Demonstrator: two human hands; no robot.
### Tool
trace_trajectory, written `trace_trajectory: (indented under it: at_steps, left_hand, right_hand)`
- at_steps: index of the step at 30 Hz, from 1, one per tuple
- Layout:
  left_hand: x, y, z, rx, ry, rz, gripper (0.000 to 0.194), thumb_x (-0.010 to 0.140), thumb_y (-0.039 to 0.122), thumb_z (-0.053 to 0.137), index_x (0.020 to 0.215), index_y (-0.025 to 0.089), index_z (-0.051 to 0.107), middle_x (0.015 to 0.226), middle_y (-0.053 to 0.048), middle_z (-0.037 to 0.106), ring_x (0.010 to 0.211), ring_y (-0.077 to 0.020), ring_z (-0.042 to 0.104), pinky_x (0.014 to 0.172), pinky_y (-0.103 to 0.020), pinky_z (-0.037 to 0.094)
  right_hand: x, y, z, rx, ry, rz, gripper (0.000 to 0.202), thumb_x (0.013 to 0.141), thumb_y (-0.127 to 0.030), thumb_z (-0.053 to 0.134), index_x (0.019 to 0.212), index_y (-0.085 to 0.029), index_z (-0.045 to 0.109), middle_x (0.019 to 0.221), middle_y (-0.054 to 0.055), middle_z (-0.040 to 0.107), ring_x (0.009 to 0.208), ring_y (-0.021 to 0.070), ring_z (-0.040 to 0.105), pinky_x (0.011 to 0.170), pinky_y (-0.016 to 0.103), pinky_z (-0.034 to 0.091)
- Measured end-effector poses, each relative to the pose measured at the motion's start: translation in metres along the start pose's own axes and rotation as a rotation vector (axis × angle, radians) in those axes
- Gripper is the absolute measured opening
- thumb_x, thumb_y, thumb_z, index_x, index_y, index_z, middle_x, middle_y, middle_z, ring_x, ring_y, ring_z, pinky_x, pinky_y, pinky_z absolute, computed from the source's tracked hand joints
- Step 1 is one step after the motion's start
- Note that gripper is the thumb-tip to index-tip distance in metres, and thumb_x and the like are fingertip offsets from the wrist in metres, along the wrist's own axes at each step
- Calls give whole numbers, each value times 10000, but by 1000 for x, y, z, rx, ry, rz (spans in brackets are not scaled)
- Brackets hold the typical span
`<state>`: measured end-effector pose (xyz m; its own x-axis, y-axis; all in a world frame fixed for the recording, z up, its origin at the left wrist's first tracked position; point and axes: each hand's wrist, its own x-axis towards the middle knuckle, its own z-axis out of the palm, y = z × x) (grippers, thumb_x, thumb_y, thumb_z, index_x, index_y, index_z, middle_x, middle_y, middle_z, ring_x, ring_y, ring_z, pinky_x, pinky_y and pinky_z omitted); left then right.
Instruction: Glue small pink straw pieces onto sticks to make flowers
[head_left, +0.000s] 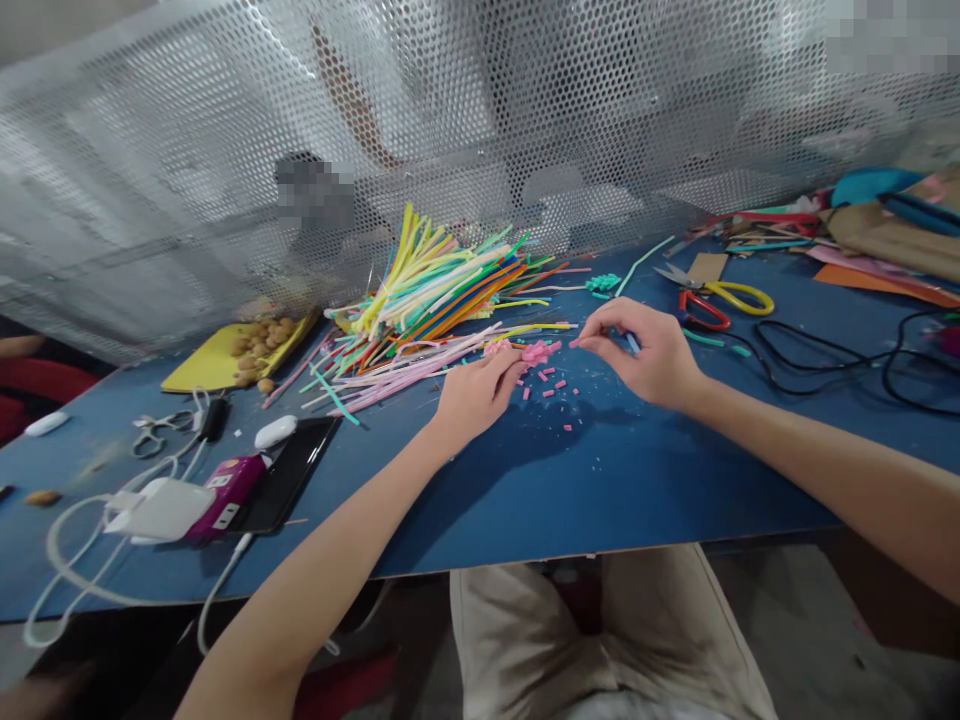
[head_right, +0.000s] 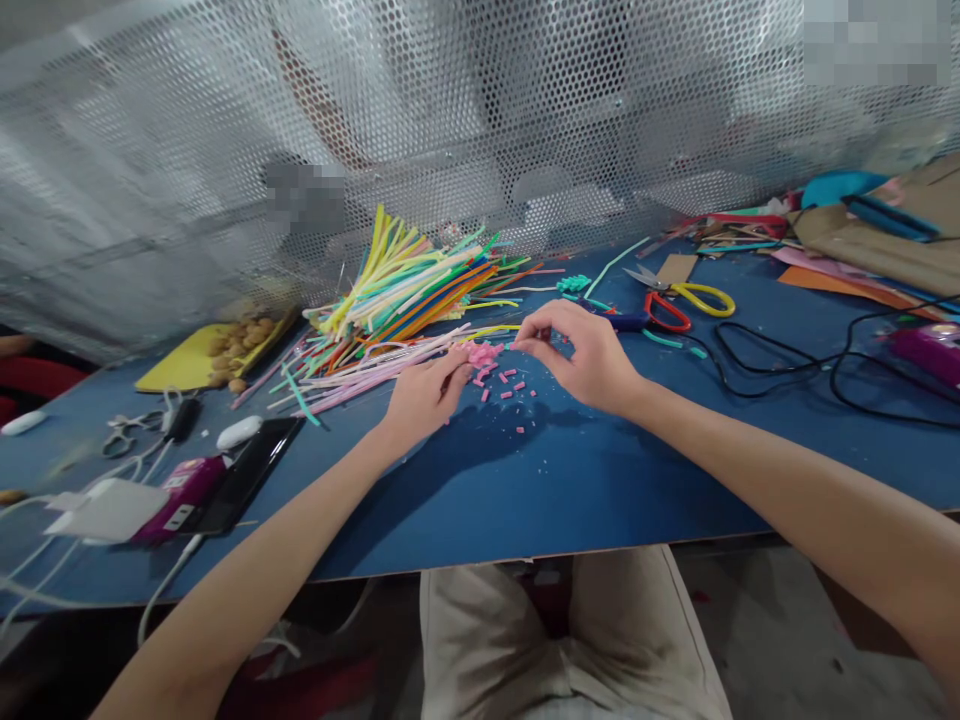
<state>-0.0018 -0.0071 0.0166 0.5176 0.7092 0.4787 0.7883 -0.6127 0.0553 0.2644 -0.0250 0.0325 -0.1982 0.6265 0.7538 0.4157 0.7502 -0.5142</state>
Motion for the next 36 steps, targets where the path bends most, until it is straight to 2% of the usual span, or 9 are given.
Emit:
trace_trajectory:
  at_steps: [5,10,13,21,25,31,36]
  left_hand:
    - [0,2,-1,20,-8,-44,426,1098,448,339,1292,234,652,870,-34,782,763,-199,739,597,-256,406]
    - [-1,3,0,29,29,16,411,1097,428,361,1264,238,685,945,-41,793,845,-195,750,621,-256,421]
    - [-1,5,1,28,34,29,439,1102,440,341,1243,226,698,945,-44,793,823,-184,746,614,-249,422]
    - [-2,13,-3,-8,-40,35,441,1104,421,329,1222,229,708,916,-49,793,761,-167,735,616,-245,437]
    - [-3,13,-1,-5,-16,59,413,1100,401,354,1242,238,706,924,-54,798,789,-178,747,598,-256,425]
    - [-4,13,0,-2,-6,58,396,1098,400,372,1251,253,706,970,-50,805,820,-173,753,605,-251,425]
    - [-4,17,-3,-22,-7,59,426,1099,428,346,1250,258,707,1011,-58,804,808,-178,744,622,-249,453]
  right_hand:
    - [-2,4,1,-48,34,-161,61,978,-257,627,932,-257,667,908,33,714,879,212,644,862,416,511]
    - [-4,5,4,-67,19,-214,45,975,-225,633,954,-252,662,920,35,719,881,211,650,861,413,515]
    - [-6,5,6,-47,-6,-245,49,977,-213,635,974,-247,670,931,34,731,876,203,650,858,401,519]
    - [-10,9,10,-105,-18,-256,57,955,-242,678,978,-271,721,959,24,764,924,221,672,871,418,491]
    - [-10,8,11,-114,17,-280,59,952,-226,685,982,-268,714,955,21,764,910,212,674,841,402,486]
    - [-10,8,12,-145,-6,-261,63,943,-245,698,973,-285,737,942,10,767,902,215,668,856,408,465]
    - [-10,8,12,-171,9,-315,50,943,-264,714,973,-293,742,936,3,761,866,199,655,828,398,446]
